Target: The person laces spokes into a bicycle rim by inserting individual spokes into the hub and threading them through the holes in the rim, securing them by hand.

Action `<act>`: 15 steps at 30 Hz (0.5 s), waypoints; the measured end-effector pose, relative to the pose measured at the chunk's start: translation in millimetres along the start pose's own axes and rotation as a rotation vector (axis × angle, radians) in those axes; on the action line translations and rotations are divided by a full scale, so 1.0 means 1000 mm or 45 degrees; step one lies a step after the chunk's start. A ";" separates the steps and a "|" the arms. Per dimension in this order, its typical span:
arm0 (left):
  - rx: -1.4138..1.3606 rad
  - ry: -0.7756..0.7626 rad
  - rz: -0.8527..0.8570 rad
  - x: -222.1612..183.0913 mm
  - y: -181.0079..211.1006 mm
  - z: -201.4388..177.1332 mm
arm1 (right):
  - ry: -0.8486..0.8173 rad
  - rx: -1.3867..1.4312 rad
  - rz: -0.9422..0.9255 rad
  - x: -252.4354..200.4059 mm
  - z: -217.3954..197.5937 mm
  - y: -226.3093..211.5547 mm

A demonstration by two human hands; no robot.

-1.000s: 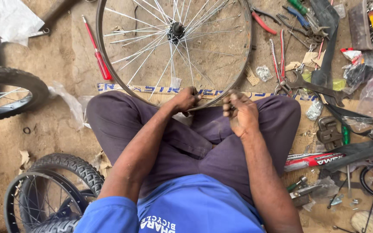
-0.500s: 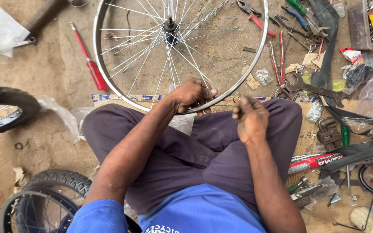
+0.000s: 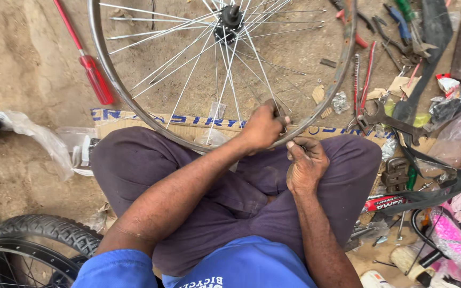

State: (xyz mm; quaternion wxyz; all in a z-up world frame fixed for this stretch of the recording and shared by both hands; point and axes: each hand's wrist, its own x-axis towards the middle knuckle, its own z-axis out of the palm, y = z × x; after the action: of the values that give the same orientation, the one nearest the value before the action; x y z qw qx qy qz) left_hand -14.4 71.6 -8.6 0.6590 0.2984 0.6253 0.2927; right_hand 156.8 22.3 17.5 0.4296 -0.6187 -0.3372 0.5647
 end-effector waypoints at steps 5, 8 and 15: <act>-0.021 -0.020 -0.006 0.008 0.000 -0.001 | 0.005 -0.118 -0.137 0.001 0.009 0.005; -0.030 -0.021 0.022 0.009 0.002 -0.006 | 0.012 -0.159 -0.167 0.001 0.016 -0.002; -0.343 -0.273 -0.080 -0.006 0.026 -0.027 | -0.119 -0.345 -0.474 -0.016 0.028 -0.034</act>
State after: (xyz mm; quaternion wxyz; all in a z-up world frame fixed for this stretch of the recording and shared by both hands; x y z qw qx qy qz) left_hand -41.6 85.0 13.8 0.7648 0.2173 0.5154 0.3197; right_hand 129.5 26.3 55.4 0.4233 -0.5710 -0.5376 0.4536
